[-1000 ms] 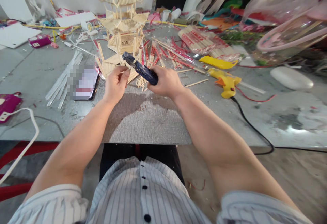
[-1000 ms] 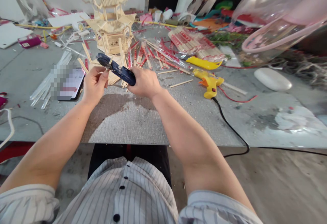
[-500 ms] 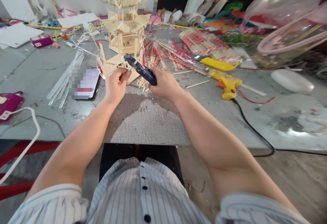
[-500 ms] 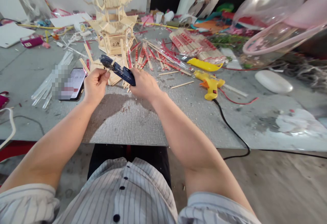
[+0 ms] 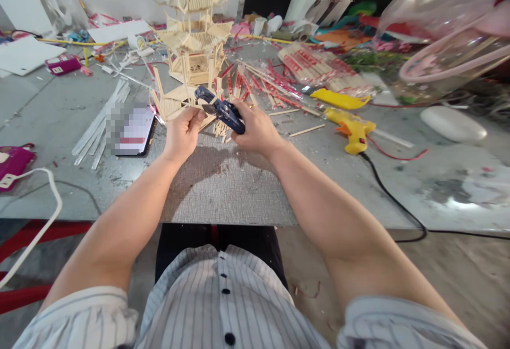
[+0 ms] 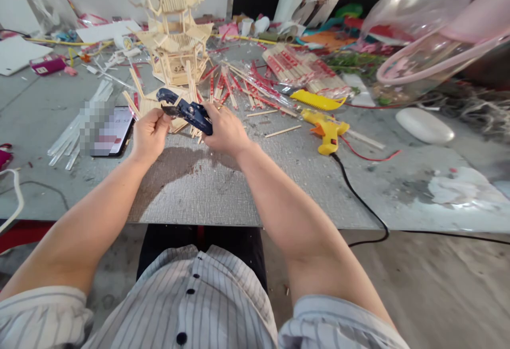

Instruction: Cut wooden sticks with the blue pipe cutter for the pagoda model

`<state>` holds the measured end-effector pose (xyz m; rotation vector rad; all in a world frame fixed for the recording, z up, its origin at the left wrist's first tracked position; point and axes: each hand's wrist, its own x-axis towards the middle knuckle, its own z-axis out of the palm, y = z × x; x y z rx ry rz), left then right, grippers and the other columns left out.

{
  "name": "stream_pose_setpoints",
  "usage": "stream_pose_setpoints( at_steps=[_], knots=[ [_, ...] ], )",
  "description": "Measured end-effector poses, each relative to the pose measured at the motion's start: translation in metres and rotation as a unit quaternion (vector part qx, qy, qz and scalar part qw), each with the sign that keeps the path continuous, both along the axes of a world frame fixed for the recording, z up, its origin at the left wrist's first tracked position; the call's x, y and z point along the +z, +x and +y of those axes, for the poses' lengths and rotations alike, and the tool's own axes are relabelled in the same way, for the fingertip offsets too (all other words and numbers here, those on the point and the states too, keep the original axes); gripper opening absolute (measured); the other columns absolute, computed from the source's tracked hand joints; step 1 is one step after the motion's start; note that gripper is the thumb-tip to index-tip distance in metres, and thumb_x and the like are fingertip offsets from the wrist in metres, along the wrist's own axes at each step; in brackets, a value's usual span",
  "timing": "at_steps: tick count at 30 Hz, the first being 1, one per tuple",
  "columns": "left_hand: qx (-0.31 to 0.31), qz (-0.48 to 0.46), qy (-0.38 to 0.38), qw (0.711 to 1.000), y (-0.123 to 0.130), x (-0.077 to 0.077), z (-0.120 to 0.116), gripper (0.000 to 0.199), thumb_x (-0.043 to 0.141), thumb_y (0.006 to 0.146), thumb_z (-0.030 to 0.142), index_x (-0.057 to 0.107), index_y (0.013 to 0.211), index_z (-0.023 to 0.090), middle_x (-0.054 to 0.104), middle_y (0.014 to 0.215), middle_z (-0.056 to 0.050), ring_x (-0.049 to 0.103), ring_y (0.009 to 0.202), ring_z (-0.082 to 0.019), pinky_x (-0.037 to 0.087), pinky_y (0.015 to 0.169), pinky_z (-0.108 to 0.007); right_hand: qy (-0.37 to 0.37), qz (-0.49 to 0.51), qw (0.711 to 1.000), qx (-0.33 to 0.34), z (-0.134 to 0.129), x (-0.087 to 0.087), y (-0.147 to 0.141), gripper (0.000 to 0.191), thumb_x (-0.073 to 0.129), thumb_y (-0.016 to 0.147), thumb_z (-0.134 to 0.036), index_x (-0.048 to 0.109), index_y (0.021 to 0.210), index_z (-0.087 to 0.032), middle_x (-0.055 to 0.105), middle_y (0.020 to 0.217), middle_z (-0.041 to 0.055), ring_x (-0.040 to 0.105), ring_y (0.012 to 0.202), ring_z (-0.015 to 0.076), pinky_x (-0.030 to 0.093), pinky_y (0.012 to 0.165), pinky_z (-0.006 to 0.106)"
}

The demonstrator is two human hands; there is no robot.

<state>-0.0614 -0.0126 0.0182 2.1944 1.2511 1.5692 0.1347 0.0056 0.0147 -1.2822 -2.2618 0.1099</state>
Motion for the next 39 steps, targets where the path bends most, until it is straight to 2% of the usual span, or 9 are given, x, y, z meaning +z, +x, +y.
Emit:
stream_pose_setpoints(
  at_steps=[10, 26, 35, 39],
  knots=[
    [0.020, 0.000, 0.018, 1.000, -0.0006, -0.0024, 0.0027, 0.041, 0.045, 0.089, 0.058, 0.057, 0.074, 0.021, 0.054, 0.061, 0.000, 0.049, 0.059, -0.012, 0.042, 0.059, -0.026, 0.004, -0.006, 1.000, -0.027, -0.0036, 0.0037, 0.0009, 0.064, 0.051, 0.073, -0.020, 0.044, 0.136, -0.017, 0.060, 0.124, 0.0131, 0.058, 0.109, 0.0290, 0.048, 0.090, 0.045],
    [0.020, -0.007, 0.021, 1.000, -0.0009, -0.0018, 0.0029, 0.041, 0.048, 0.087, 0.059, 0.057, 0.072, 0.022, 0.053, 0.060, 0.000, 0.048, 0.056, -0.011, 0.042, 0.057, -0.026, 0.013, 0.002, 1.000, -0.028, -0.0032, 0.0030, 0.0013, 0.063, 0.051, 0.071, -0.021, 0.046, 0.134, -0.019, 0.062, 0.121, 0.0117, 0.058, 0.106, 0.0296, 0.048, 0.090, 0.047],
    [0.019, -0.008, 0.017, 1.000, -0.0010, -0.0001, 0.0012, 0.041, 0.049, 0.087, 0.058, 0.058, 0.070, 0.022, 0.052, 0.058, 0.001, 0.048, 0.056, -0.011, 0.042, 0.056, -0.026, 0.012, -0.011, 0.999, -0.032, -0.0018, 0.0035, 0.0020, 0.061, 0.052, 0.072, -0.025, 0.048, 0.133, -0.018, 0.063, 0.120, 0.0127, 0.059, 0.105, 0.0299, 0.048, 0.087, 0.045],
    [0.023, -0.005, 0.011, 1.000, -0.0018, -0.0007, 0.0019, 0.041, 0.049, 0.087, 0.057, 0.059, 0.071, 0.021, 0.055, 0.060, 0.000, 0.052, 0.060, -0.012, 0.043, 0.058, -0.025, 0.000, -0.023, 0.999, -0.042, -0.0025, 0.0062, 0.0015, 0.055, 0.052, 0.070, -0.027, 0.054, 0.125, -0.019, 0.066, 0.111, 0.0112, 0.061, 0.099, 0.0288, 0.048, 0.081, 0.041]
  ],
)
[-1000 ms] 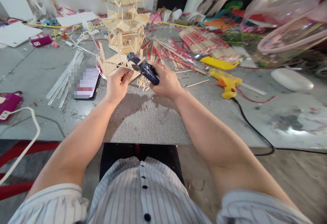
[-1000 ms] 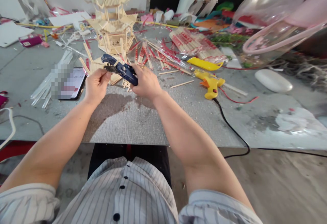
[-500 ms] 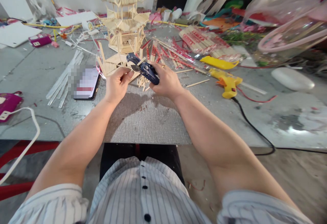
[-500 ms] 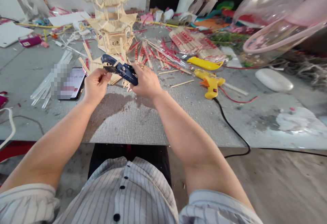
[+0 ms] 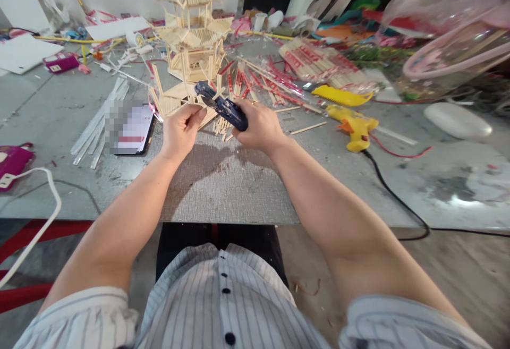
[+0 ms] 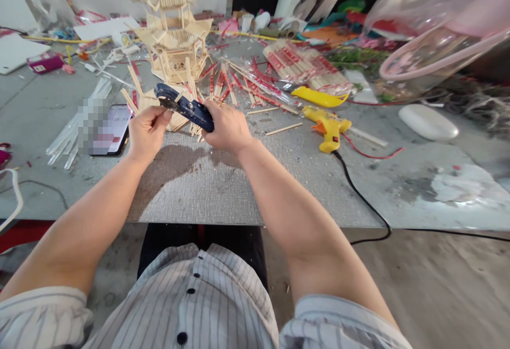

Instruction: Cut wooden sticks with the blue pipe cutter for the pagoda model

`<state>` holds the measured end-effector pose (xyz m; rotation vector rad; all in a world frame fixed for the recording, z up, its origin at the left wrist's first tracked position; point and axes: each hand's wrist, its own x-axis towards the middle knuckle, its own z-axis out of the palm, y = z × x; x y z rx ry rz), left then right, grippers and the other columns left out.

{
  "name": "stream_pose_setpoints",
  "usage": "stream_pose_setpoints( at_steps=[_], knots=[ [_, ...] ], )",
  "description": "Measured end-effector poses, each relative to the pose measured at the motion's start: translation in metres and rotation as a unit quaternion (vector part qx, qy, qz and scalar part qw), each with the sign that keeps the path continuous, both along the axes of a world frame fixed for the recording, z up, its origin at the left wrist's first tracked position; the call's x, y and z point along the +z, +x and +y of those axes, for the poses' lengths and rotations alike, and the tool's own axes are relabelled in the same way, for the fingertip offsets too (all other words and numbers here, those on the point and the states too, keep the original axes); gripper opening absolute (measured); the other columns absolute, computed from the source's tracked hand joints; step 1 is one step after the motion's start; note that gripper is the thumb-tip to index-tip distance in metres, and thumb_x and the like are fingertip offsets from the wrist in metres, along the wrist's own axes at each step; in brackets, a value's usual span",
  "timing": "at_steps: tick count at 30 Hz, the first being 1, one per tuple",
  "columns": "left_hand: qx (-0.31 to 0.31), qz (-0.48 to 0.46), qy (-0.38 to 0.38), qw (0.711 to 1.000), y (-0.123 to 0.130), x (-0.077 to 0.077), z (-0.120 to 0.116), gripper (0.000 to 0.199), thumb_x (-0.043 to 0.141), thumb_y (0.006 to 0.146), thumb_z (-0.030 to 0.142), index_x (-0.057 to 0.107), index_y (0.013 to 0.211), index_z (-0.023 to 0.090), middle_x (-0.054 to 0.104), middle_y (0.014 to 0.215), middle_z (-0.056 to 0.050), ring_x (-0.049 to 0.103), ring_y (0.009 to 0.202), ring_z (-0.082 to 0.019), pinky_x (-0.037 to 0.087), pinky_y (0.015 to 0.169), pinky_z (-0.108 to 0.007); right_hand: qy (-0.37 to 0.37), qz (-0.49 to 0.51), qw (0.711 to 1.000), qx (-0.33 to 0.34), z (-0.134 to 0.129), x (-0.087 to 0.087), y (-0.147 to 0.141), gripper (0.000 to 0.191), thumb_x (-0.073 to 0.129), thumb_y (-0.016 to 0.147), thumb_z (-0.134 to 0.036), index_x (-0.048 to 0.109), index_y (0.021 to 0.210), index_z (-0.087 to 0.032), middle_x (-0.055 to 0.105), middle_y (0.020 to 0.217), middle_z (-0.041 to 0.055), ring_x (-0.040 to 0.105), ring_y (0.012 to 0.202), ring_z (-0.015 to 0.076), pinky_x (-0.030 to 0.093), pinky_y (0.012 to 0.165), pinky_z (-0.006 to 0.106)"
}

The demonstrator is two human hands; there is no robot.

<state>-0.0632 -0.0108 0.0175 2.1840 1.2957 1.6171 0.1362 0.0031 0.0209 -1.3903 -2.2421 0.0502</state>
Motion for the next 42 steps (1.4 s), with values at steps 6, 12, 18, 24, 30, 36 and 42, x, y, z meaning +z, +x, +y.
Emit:
stream_pose_setpoints(
  at_steps=[6, 12, 18, 24, 30, 36, 42],
  knots=[
    [0.012, -0.008, 0.004, 1.000, -0.002, 0.000, 0.000, 0.039, 0.048, 0.088, 0.056, 0.060, 0.075, 0.021, 0.050, 0.058, 0.002, 0.048, 0.057, -0.011, 0.041, 0.056, -0.025, -0.026, -0.016, 0.999, -0.026, -0.006, 0.010, -0.007, 0.041, 0.053, 0.069, -0.028, 0.060, 0.108, -0.018, 0.069, 0.096, 0.0096, 0.063, 0.084, 0.0254, 0.046, 0.070, 0.035],
    [0.027, -0.021, 0.007, 0.999, -0.004, -0.003, 0.004, 0.040, 0.050, 0.086, 0.059, 0.058, 0.073, 0.021, 0.043, 0.054, 0.003, 0.041, 0.052, -0.009, 0.037, 0.052, -0.025, -0.020, -0.025, 0.998, -0.045, -0.007, 0.011, -0.010, 0.030, 0.052, 0.069, -0.028, 0.061, 0.097, -0.019, 0.068, 0.086, 0.0087, 0.061, 0.075, 0.0241, 0.043, 0.063, 0.033],
    [0.001, -0.002, 0.004, 1.000, 0.000, 0.001, 0.000, 0.042, 0.048, 0.087, 0.058, 0.058, 0.071, 0.021, 0.048, 0.057, 0.002, 0.046, 0.055, -0.010, 0.040, 0.055, -0.025, -0.007, 0.008, 1.000, 0.004, -0.001, -0.001, -0.005, 0.055, 0.049, 0.070, -0.025, 0.052, 0.125, -0.019, 0.066, 0.109, 0.0111, 0.061, 0.094, 0.0269, 0.047, 0.075, 0.037],
    [-0.016, 0.004, 0.009, 1.000, 0.000, 0.001, 0.000, 0.041, 0.047, 0.089, 0.057, 0.059, 0.074, 0.020, 0.055, 0.062, 0.000, 0.051, 0.060, -0.010, 0.043, 0.060, -0.024, -0.020, 0.014, 0.999, 0.020, 0.000, -0.004, -0.003, 0.060, 0.049, 0.071, -0.024, 0.046, 0.130, -0.016, 0.061, 0.119, 0.0145, 0.059, 0.105, 0.0295, 0.048, 0.084, 0.042],
    [-0.029, 0.030, 0.012, 0.999, 0.000, 0.001, -0.001, 0.044, 0.042, 0.091, 0.057, 0.060, 0.073, 0.019, 0.058, 0.065, -0.001, 0.054, 0.062, -0.011, 0.044, 0.062, -0.024, 0.012, 0.017, 0.998, 0.064, 0.002, -0.006, -0.002, 0.064, 0.051, 0.069, -0.024, 0.045, 0.132, -0.017, 0.061, 0.122, 0.0125, 0.057, 0.108, 0.0297, 0.047, 0.090, 0.044],
    [-0.030, 0.026, 0.012, 0.999, 0.000, 0.003, -0.003, 0.045, 0.043, 0.090, 0.057, 0.058, 0.074, 0.019, 0.055, 0.062, -0.001, 0.051, 0.060, -0.011, 0.043, 0.061, -0.024, 0.017, 0.044, 0.998, 0.048, 0.005, -0.009, 0.000, 0.062, 0.049, 0.070, -0.024, 0.047, 0.131, -0.017, 0.061, 0.121, 0.0128, 0.057, 0.109, 0.0306, 0.048, 0.089, 0.046],
    [-0.037, 0.027, 0.005, 0.999, 0.001, 0.004, -0.003, 0.047, 0.041, 0.090, 0.059, 0.054, 0.071, 0.019, 0.056, 0.063, -0.001, 0.051, 0.061, -0.010, 0.042, 0.060, -0.024, 0.014, 0.016, 0.999, 0.036, 0.003, -0.006, 0.000, 0.062, 0.050, 0.070, -0.025, 0.047, 0.132, -0.015, 0.061, 0.121, 0.0131, 0.058, 0.109, 0.0301, 0.047, 0.090, 0.045]
  ],
)
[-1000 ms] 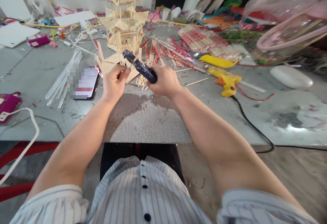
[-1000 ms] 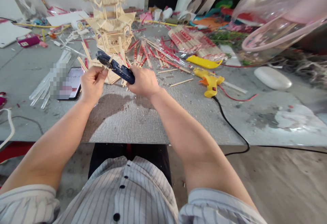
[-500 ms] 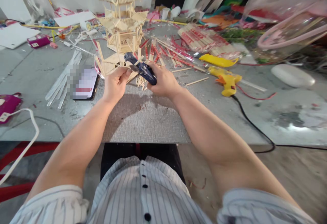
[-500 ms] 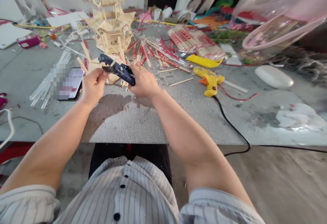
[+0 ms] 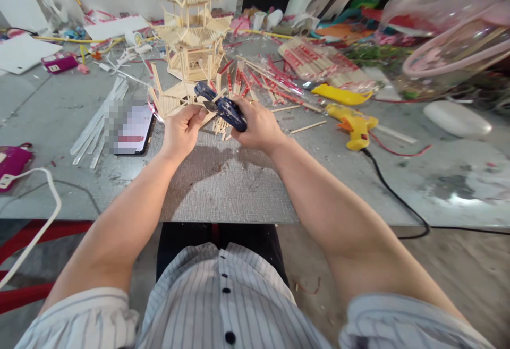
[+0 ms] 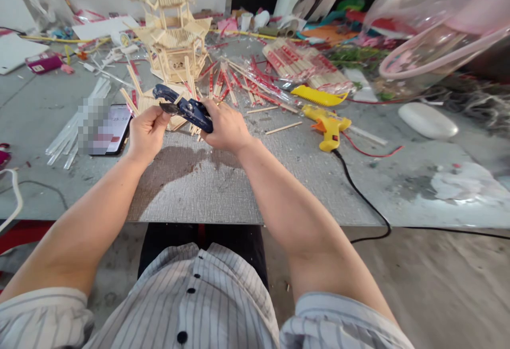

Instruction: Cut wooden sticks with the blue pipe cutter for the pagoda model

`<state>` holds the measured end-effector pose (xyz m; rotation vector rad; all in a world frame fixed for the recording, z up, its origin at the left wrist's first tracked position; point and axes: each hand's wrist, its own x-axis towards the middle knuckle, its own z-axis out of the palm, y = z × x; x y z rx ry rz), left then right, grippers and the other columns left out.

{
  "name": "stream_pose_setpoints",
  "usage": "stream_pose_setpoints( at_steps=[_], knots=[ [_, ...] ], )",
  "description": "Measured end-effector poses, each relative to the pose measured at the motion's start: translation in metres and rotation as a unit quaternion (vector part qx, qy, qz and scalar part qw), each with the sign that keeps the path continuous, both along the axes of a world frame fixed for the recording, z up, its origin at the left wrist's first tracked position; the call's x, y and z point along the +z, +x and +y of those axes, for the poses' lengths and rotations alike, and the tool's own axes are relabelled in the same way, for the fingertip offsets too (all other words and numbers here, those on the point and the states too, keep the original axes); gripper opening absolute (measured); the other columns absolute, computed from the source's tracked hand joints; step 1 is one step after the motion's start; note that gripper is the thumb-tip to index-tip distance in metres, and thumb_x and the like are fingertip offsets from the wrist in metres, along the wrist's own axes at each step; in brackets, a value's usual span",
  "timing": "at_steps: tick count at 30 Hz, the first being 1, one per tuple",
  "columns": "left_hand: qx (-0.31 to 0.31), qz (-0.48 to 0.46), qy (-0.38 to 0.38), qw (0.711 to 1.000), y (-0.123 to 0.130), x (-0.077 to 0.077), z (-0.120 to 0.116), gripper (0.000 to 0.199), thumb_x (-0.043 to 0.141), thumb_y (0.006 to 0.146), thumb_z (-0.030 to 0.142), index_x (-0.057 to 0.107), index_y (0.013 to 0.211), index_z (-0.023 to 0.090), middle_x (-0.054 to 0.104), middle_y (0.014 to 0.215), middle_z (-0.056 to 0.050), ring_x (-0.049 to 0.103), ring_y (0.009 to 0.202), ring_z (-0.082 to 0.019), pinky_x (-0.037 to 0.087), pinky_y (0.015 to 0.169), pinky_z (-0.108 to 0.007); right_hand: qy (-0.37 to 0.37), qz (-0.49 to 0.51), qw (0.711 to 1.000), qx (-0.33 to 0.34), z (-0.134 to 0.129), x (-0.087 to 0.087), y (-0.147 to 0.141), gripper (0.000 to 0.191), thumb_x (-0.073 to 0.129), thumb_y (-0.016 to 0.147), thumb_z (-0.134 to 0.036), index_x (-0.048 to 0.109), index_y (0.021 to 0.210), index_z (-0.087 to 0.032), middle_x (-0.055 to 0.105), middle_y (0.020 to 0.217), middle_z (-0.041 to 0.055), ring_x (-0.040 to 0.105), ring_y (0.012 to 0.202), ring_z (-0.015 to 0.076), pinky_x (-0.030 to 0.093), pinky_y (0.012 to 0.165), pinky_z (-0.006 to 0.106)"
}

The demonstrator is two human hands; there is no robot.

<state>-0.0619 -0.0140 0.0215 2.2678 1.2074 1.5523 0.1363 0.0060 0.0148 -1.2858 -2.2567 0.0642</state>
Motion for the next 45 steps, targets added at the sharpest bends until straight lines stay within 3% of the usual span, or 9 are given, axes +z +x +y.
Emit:
stream_pose_setpoints(
  at_steps=[20, 27, 36, 41, 45],
  knots=[
    [-0.004, 0.005, -0.024, 1.000, 0.000, 0.002, -0.002, 0.045, 0.039, 0.091, 0.058, 0.054, 0.072, 0.020, 0.050, 0.059, 0.000, 0.049, 0.059, -0.011, 0.042, 0.060, -0.025, -0.010, -0.027, 0.999, -0.025, -0.004, 0.006, -0.001, 0.056, 0.051, 0.070, -0.026, 0.053, 0.125, -0.016, 0.066, 0.112, 0.0126, 0.061, 0.098, 0.0292, 0.048, 0.078, 0.041],
    [-0.011, -0.001, -0.034, 0.999, -0.001, 0.002, -0.002, 0.047, 0.038, 0.090, 0.061, 0.053, 0.071, 0.021, 0.046, 0.057, 0.001, 0.048, 0.058, -0.012, 0.042, 0.059, -0.026, -0.021, -0.039, 0.998, -0.039, -0.008, 0.012, -0.002, 0.045, 0.051, 0.069, -0.028, 0.059, 0.112, -0.019, 0.069, 0.097, 0.0083, 0.062, 0.085, 0.0241, 0.044, 0.068, 0.033],
    [0.002, -0.006, -0.023, 1.000, -0.003, 0.004, -0.001, 0.047, 0.038, 0.090, 0.062, 0.055, 0.072, 0.021, 0.045, 0.054, 0.001, 0.048, 0.055, -0.012, 0.041, 0.057, -0.027, -0.015, -0.048, 0.997, -0.059, -0.008, 0.016, -0.007, 0.028, 0.052, 0.068, -0.028, 0.061, 0.094, -0.020, 0.068, 0.081, 0.0071, 0.059, 0.069, 0.0214, 0.041, 0.060, 0.032],
    [0.026, -0.011, -0.030, 0.999, -0.004, -0.004, 0.003, 0.041, 0.045, 0.087, 0.062, 0.056, 0.077, 0.023, 0.036, 0.048, 0.005, 0.039, 0.046, -0.010, 0.035, 0.051, -0.026, -0.025, -0.055, 0.996, -0.062, -0.006, 0.014, -0.005, 0.031, 0.052, 0.070, -0.028, 0.060, 0.099, -0.019, 0.068, 0.085, 0.0087, 0.062, 0.074, 0.0249, 0.043, 0.062, 0.035],
    [0.027, -0.008, -0.015, 1.000, -0.003, -0.005, 0.003, 0.041, 0.044, 0.089, 0.059, 0.056, 0.075, 0.022, 0.046, 0.053, 0.002, 0.047, 0.054, -0.011, 0.040, 0.056, -0.026, -0.022, -0.037, 0.999, -0.026, -0.004, 0.010, -0.004, 0.046, 0.051, 0.070, -0.024, 0.055, 0.115, -0.018, 0.067, 0.102, 0.0118, 0.062, 0.093, 0.0290, 0.047, 0.075, 0.039]
  ],
)
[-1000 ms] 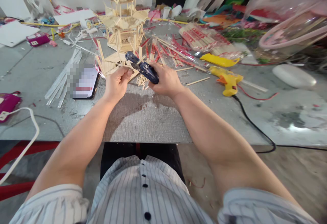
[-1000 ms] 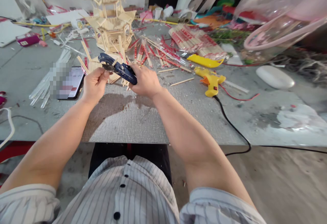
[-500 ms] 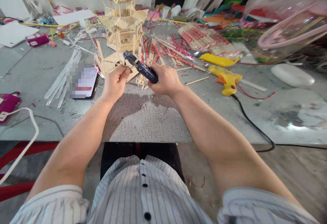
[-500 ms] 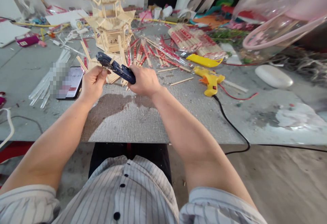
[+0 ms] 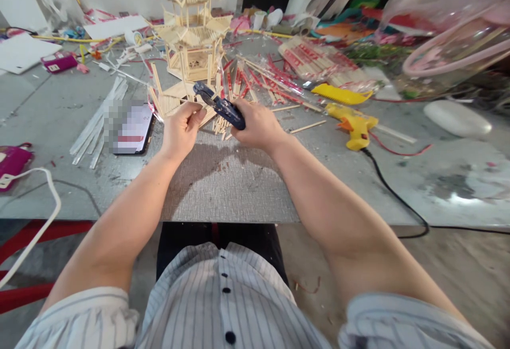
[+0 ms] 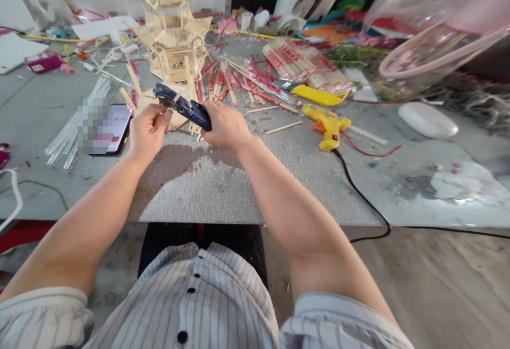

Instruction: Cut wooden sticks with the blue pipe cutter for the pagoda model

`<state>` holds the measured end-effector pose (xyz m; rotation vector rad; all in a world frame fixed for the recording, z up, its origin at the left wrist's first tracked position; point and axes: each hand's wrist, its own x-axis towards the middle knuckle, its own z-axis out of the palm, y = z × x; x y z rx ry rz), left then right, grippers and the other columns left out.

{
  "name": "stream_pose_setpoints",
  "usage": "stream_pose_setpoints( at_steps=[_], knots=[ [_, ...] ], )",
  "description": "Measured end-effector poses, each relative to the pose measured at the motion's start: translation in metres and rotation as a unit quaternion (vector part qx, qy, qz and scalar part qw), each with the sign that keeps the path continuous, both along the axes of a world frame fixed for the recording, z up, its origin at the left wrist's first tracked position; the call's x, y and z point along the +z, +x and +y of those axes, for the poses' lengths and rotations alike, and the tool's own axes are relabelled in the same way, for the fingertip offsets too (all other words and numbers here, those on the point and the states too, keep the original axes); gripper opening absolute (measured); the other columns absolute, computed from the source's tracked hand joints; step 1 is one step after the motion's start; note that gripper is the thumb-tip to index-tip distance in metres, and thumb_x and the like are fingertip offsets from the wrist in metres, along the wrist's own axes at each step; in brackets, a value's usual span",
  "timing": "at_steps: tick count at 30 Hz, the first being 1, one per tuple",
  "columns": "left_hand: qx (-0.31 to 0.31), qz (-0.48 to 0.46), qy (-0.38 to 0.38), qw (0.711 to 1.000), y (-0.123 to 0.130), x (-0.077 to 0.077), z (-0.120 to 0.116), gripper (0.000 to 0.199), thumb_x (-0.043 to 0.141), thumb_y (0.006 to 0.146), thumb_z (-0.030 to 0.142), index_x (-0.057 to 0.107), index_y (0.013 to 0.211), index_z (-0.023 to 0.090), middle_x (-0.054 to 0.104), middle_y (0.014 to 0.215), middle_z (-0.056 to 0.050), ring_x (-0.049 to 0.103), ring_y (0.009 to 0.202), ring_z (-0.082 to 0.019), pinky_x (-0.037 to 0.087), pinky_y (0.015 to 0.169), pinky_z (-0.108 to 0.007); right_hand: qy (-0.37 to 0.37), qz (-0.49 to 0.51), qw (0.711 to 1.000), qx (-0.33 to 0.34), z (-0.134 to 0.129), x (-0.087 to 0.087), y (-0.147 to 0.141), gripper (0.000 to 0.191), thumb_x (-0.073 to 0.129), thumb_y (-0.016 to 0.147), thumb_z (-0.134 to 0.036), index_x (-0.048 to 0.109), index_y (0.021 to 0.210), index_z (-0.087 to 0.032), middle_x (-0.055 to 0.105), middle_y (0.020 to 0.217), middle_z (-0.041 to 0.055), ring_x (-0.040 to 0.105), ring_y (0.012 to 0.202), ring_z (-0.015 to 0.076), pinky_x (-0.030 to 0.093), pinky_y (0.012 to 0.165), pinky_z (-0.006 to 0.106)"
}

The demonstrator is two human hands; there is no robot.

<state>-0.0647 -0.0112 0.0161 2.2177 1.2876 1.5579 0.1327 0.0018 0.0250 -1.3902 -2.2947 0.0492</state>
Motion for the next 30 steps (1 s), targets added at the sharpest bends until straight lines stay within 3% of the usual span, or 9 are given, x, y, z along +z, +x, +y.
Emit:
stream_pose_setpoints(
  at_steps=[5, 10, 16, 26, 30],
  knots=[
    [-0.004, 0.002, 0.021, 1.000, 0.002, 0.004, -0.002, 0.040, 0.044, 0.090, 0.055, 0.058, 0.076, 0.021, 0.055, 0.061, -0.001, 0.054, 0.063, -0.013, 0.044, 0.062, -0.027, -0.001, 0.020, 1.000, 0.023, 0.000, -0.004, 0.000, 0.052, 0.049, 0.070, -0.020, 0.050, 0.122, -0.016, 0.063, 0.115, 0.0140, 0.059, 0.102, 0.0284, 0.047, 0.085, 0.041],
    [-0.013, 0.002, 0.020, 1.000, 0.001, 0.005, -0.002, 0.039, 0.045, 0.090, 0.054, 0.061, 0.078, 0.021, 0.058, 0.065, -0.002, 0.057, 0.066, -0.014, 0.046, 0.064, -0.028, 0.010, 0.043, 0.998, 0.039, -0.002, -0.005, -0.002, 0.055, 0.048, 0.069, -0.019, 0.048, 0.124, -0.017, 0.063, 0.115, 0.0127, 0.059, 0.103, 0.0277, 0.047, 0.087, 0.041],
    [-0.009, -0.005, 0.018, 1.000, 0.002, 0.007, -0.003, 0.041, 0.043, 0.091, 0.055, 0.062, 0.078, 0.020, 0.056, 0.064, -0.001, 0.052, 0.061, -0.012, 0.044, 0.060, -0.026, 0.002, 0.037, 0.998, 0.043, -0.002, 0.000, -0.001, 0.058, 0.049, 0.067, -0.019, 0.048, 0.125, -0.018, 0.063, 0.116, 0.0127, 0.058, 0.104, 0.0296, 0.047, 0.089, 0.044],
    [-0.088, 0.022, -0.006, 0.996, 0.016, -0.005, -0.008, 0.046, 0.042, 0.090, 0.058, 0.063, 0.076, 0.019, 0.053, 0.060, 0.000, 0.047, 0.055, -0.010, 0.042, 0.054, -0.024, 0.012, 0.009, 0.999, 0.050, -0.012, -0.013, 0.026, 0.068, 0.054, 0.066, -0.023, 0.042, 0.133, -0.015, 0.057, 0.123, 0.0163, 0.053, 0.116, 0.0317, 0.043, 0.097, 0.049],
    [-0.082, 0.024, -0.029, 0.996, 0.015, -0.004, -0.007, 0.044, 0.043, 0.089, 0.058, 0.061, 0.075, 0.020, 0.051, 0.059, 0.000, 0.045, 0.054, -0.011, 0.040, 0.054, -0.025, 0.008, 0.011, 0.998, 0.063, -0.010, -0.013, 0.032, 0.067, 0.053, 0.067, -0.024, 0.041, 0.133, -0.017, 0.056, 0.126, 0.0161, 0.052, 0.117, 0.0322, 0.044, 0.096, 0.050]
  ],
)
